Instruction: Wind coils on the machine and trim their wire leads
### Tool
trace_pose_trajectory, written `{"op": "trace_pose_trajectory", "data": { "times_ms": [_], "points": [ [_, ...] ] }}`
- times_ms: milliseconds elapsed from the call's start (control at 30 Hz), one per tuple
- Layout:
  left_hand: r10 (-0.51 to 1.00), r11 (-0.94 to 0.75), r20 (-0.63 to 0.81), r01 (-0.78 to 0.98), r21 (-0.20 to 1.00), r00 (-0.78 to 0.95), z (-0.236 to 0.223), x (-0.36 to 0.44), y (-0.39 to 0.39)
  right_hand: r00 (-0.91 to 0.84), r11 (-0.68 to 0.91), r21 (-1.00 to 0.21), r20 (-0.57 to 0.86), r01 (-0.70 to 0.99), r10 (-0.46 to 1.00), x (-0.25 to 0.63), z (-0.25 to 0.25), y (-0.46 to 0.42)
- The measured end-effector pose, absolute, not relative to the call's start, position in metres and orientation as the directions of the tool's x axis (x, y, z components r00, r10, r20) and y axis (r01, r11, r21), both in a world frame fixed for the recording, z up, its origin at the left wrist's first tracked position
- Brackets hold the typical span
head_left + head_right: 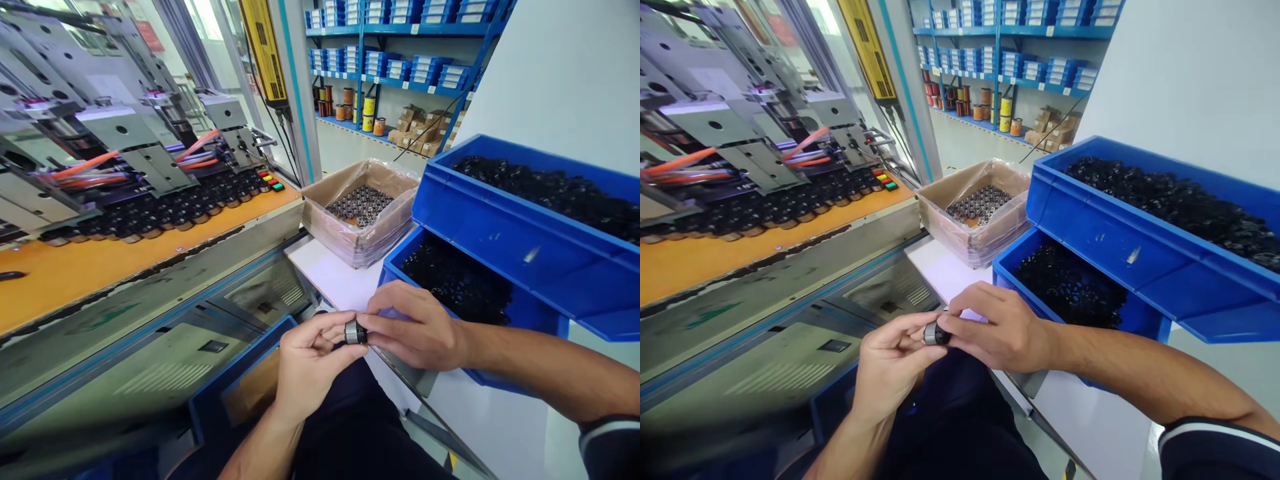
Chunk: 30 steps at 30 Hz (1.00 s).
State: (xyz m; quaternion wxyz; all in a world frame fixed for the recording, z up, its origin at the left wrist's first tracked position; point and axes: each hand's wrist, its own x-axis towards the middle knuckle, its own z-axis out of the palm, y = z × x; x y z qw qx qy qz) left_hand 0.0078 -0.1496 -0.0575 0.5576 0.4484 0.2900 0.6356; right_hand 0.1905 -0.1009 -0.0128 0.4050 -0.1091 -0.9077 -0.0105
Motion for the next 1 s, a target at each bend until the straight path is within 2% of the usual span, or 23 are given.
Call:
{"op": "trace_pose_trajectory", "data": {
  "times_ms": [267, 467, 533, 600, 700, 767, 800, 867, 1000],
  "points": [
    [0.98, -0.17, 0.197, -0.422, 0.891, 0.02, -0.052, 0.006, -0.153, -0.666, 0.971, -0.049, 0.719, 0.233, 0.196, 0.19, -0.013, -0.103],
    [0.976, -0.208, 0.218, -0.451, 0.868, -0.032, -0.051, 0.023, -0.16, -0.678, 0.971, 0.082, 0.729, 0.226, 0.097, 0.192, -0.015, -0.105],
    [0.952, -0.302, 0.298, -0.349, 0.887, -0.067, -0.051, 0.022, -0.159, -0.655, 0.974, 0.053, 0.748, 0.219, 0.107, 0.192, -0.015, -0.106],
    [0.884, -0.467, 0.46, -0.123, 0.876, -0.082, -0.051, 0.015, -0.157, -0.628, 0.978, -0.031, 0.763, 0.205, 0.156, 0.191, -0.014, -0.108],
    [0.704, -0.696, 0.71, 0.204, 0.688, 0.01, -0.05, 0.002, -0.153, -0.618, 0.974, -0.153, 0.754, 0.164, 0.223, 0.19, -0.013, -0.111],
    [0.626, -0.757, 0.779, 0.279, 0.591, 0.049, -0.05, -0.003, -0.153, -0.625, 0.971, -0.195, 0.743, 0.141, 0.24, 0.189, -0.013, -0.113],
    [0.616, -0.762, 0.787, 0.283, 0.582, 0.041, -0.05, -0.003, -0.153, -0.629, 0.97, -0.203, 0.739, 0.136, 0.243, 0.189, -0.012, -0.113],
    [0.666, -0.725, 0.746, 0.232, 0.649, -0.004, -0.051, 0.001, -0.154, -0.636, 0.969, -0.195, 0.731, 0.153, 0.248, 0.19, -0.012, -0.113],
    [0.88, -0.474, 0.465, -0.112, 0.873, -0.098, -0.059, 0.015, -0.151, -0.641, 0.97, -0.052, 0.742, 0.239, 0.197, 0.189, -0.013, -0.111]
  ]
}}
